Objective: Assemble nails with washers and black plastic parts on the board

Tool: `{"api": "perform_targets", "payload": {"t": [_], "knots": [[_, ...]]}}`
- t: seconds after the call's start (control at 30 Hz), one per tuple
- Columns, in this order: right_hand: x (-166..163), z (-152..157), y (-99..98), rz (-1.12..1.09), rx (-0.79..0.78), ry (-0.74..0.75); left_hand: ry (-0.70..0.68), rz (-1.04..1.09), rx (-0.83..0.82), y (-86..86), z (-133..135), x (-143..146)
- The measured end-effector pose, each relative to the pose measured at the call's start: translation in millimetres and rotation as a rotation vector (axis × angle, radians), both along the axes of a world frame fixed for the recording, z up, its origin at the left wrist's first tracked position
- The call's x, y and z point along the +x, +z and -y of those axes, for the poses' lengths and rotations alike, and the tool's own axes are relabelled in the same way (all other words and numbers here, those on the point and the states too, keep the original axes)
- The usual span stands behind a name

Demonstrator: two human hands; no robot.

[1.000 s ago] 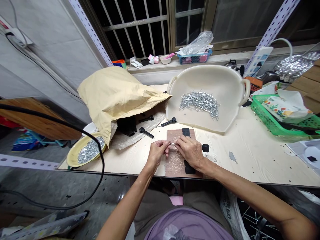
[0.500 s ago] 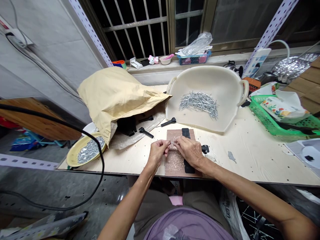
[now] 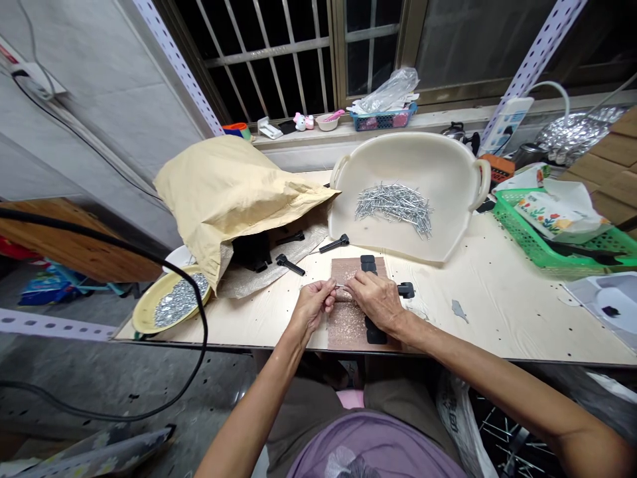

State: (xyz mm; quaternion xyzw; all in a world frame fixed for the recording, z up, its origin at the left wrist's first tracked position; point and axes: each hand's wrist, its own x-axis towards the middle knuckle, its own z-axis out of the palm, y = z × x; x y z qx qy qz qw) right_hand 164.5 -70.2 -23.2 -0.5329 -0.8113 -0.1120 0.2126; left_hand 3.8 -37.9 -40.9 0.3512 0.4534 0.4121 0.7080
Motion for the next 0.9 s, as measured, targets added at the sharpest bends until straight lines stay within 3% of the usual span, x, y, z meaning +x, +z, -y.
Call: {"api": "perform_targets", "payload": {"t": [0.3,0.5,0.9], "knots": [[3.2,1.0,-2.8,0.021,0.020,0.020,-0.027,-0.123,0.104,0.3,2.2,0.5],[4.0,2.4,-0.5,-0.068,-0.106,-0.010,-0.023,-0.194,0.186,2.8,2.8,1.0],[5.0,0.2,-9.1,-0.093,-0.110,0.011,-0.066,-0.179,0.169,-0.2,0.6,-1.3]]}}
